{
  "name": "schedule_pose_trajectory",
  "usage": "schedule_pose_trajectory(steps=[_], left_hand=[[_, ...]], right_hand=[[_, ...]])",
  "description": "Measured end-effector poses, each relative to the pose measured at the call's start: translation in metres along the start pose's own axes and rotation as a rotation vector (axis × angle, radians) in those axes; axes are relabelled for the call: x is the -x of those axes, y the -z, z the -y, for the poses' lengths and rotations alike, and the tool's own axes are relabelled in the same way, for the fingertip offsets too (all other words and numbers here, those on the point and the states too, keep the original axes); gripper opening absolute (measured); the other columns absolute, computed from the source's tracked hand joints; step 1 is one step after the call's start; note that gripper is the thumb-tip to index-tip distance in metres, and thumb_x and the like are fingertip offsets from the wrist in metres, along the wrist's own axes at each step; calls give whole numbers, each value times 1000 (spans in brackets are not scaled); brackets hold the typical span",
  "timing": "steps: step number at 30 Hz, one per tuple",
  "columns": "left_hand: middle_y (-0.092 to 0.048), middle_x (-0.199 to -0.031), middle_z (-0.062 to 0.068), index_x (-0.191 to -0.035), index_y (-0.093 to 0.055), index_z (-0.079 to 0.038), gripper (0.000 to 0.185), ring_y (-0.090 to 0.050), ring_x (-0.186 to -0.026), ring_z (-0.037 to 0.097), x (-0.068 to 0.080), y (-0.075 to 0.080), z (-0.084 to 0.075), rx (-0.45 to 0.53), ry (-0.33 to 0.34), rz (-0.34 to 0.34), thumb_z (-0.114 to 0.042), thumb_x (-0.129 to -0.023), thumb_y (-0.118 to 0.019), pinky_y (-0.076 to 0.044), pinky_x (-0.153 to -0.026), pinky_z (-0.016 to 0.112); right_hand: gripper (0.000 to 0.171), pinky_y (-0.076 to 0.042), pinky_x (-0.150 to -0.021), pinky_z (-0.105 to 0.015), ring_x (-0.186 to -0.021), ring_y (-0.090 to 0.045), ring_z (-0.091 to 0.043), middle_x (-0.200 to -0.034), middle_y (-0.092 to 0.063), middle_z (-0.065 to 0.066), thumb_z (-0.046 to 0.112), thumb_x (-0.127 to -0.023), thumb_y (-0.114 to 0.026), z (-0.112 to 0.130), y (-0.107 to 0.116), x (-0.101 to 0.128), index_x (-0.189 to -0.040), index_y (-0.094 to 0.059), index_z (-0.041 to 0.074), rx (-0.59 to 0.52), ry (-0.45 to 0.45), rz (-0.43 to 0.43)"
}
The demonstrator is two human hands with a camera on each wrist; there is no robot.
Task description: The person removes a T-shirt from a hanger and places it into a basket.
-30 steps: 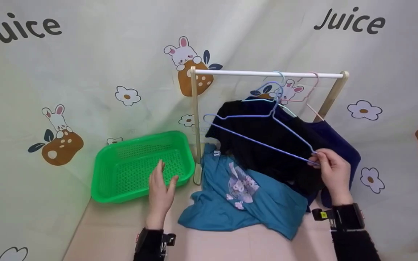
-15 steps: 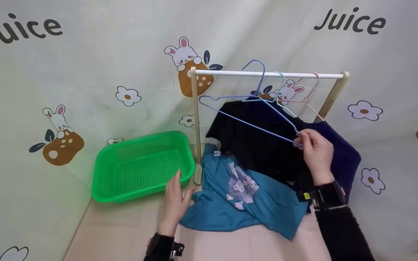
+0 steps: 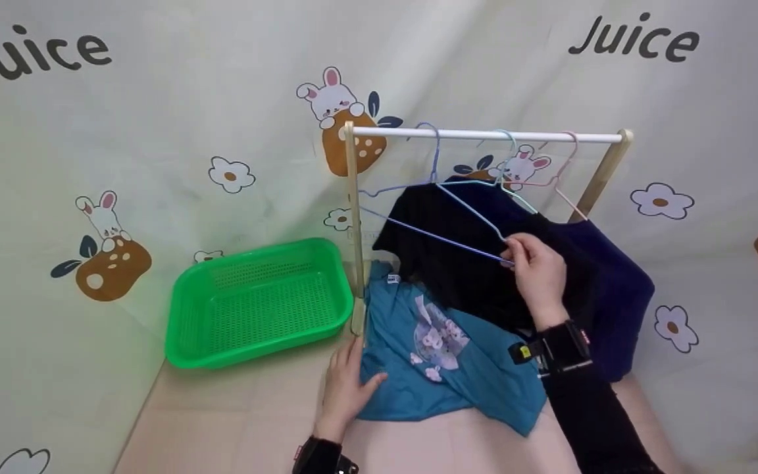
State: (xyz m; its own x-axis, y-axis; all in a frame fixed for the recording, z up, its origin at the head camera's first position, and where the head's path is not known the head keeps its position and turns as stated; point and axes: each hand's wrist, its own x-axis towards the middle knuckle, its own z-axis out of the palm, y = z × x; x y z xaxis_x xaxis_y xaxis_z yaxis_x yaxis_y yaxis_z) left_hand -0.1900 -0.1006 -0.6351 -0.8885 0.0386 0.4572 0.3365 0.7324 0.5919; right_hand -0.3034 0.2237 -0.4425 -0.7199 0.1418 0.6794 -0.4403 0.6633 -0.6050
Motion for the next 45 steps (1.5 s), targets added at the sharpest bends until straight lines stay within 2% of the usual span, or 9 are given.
schedule_pose_trajectory(steps=[3, 7, 13, 18, 24, 28, 36, 40, 45], left_hand=[[-41, -145, 30, -147, -41, 0, 92, -38, -130, 52, 3, -7, 0, -26, 31, 62, -29, -73, -88, -34, -101, 66], [-36, -150, 27, -147, -43, -3, 97, -34, -133, 53, 2, -17, -1, -78, 42, 124, -34, -69, -91, -32, -101, 68], [-32, -154, 24, -147, -46, -8, 102, -28, -137, 53, 2, -33, -8, -140, 45, 186, -43, -63, -92, -26, -103, 70], [-25, -158, 23, -150, -44, -12, 109, -18, -142, 53, 3, -49, -18, -184, 83, 222, -51, -59, -91, -14, -106, 73], [-21, -161, 19, -153, -40, -19, 112, -12, -144, 50, 2, -60, -28, -224, 101, 286, -57, -59, -89, -11, -105, 75], [-20, -161, 17, -154, -39, -23, 113, -11, -145, 50, 1, -64, -28, -240, 132, 353, -61, -59, -87, -10, -105, 76], [-19, -160, 22, -153, -38, -32, 109, -7, -144, 52, 3, -69, -22, -223, 225, 455, -64, -60, -85, -5, -103, 78], [-19, -160, 23, -149, -46, -32, 101, -7, -144, 53, 1, -69, -20, -225, 234, 480, -65, -61, -84, -4, -103, 78], [-30, -154, 25, -136, -61, -27, 85, -15, -142, 54, 0, -67, -25, -237, 242, 458, -61, -62, -86, -7, -102, 80]], right_hand=[[13, -43, -58, -7, -64, -70, -20, -76, -73, -4, 16, -96, -67, -2, -3, 4, -95, -74, 4, -8, -24, 20], [16, -46, -63, -10, -70, -71, -20, -87, -74, -6, 16, -96, -68, -5, -1, 11, -107, -71, 5, -30, -55, 56], [48, -49, -77, -16, -92, -71, -23, -119, -69, -10, 17, -94, -70, -13, 3, 26, -136, -53, 3, -54, -64, 88], [70, -52, -84, -31, -108, -65, -28, -139, -55, -15, 13, -92, -71, -22, 4, 48, -151, -35, 3, -106, -64, 81], [82, -42, -100, -48, -124, -54, -33, -148, -44, -17, 11, -91, -73, -36, 3, 80, -156, -24, 6, -105, -49, 132], [92, -34, -108, -52, -135, -44, -34, -155, -36, -17, 16, -88, -77, -44, 2, 98, -158, -18, 8, -27, -39, 205], [98, -25, -110, -61, -142, -29, -40, -159, -26, -20, 26, -86, -79, -54, -1, 125, -159, -15, 10, 79, -26, 337], [103, -21, -112, -62, -145, -22, -39, -162, -21, -17, 29, -81, -82, -57, -5, 137, -159, -17, 9, 114, 6, 348], [108, -19, -113, -60, -146, -20, -41, -161, -21, -20, 33, -76, -86, -63, -8, 149, -158, -19, 6, 175, 27, 363]])
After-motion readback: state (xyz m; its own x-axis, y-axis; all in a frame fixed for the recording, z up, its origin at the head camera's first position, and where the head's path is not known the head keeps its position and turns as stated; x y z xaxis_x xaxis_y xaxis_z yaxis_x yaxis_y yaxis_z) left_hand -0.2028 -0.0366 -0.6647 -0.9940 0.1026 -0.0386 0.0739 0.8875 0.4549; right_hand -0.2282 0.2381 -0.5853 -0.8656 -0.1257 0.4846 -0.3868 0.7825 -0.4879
